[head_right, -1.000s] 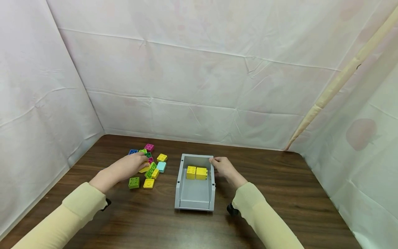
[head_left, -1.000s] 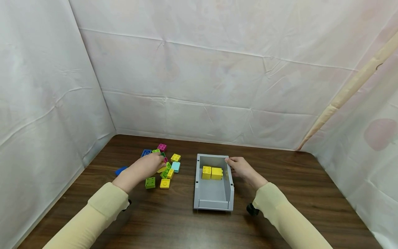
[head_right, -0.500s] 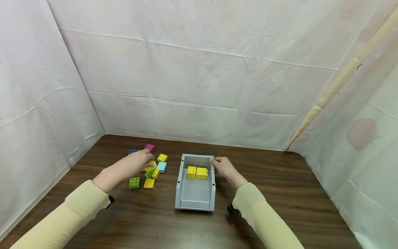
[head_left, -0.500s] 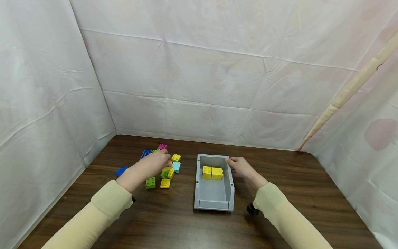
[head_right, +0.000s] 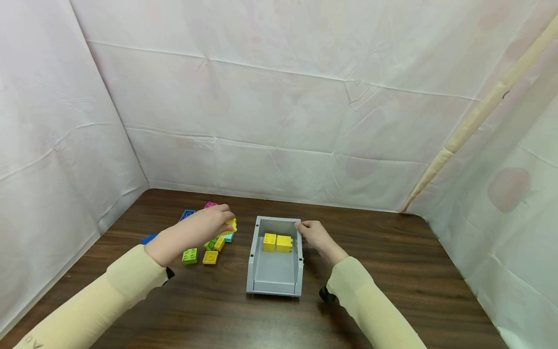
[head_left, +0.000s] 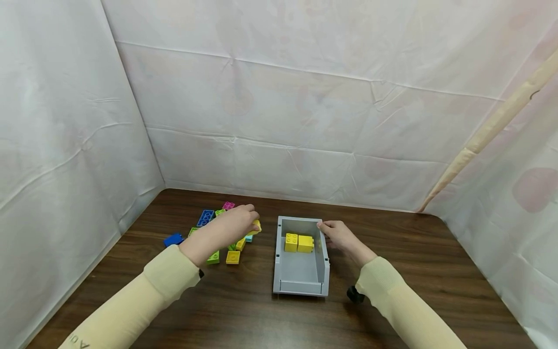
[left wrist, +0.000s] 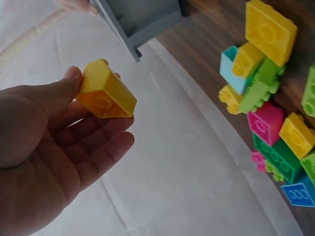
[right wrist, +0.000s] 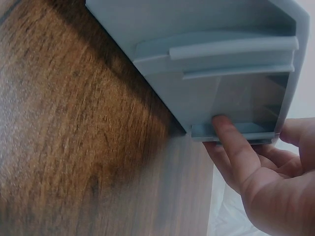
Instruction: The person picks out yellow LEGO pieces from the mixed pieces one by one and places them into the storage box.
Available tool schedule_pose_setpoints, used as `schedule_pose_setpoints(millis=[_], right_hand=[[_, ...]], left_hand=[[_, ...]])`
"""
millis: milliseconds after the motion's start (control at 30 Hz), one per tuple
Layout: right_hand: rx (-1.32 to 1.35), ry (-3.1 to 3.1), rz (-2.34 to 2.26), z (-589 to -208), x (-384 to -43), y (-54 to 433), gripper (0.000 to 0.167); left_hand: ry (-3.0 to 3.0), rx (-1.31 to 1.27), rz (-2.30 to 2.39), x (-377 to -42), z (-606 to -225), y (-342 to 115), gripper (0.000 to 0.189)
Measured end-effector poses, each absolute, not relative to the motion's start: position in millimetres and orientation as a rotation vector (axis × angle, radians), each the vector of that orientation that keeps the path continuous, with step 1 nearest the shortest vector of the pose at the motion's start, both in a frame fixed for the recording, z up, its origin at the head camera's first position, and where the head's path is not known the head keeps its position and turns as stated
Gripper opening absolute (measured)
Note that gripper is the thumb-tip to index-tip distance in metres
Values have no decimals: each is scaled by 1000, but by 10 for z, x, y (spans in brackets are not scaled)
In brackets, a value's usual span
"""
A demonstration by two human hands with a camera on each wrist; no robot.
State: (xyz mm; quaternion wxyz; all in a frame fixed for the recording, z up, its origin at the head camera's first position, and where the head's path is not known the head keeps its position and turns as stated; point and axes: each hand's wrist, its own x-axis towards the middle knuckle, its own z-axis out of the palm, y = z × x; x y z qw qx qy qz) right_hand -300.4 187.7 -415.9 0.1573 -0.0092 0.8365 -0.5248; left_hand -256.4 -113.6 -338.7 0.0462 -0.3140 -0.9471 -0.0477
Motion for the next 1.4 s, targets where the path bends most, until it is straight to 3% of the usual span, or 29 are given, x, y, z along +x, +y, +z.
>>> schedule_pose_setpoints(millis=[1400], right_hand=[[-24,2411,-1479,-4140,-3000,1903,44]], left_hand=[[-2814,-1241,-78,-2521,-3397,-292,31]])
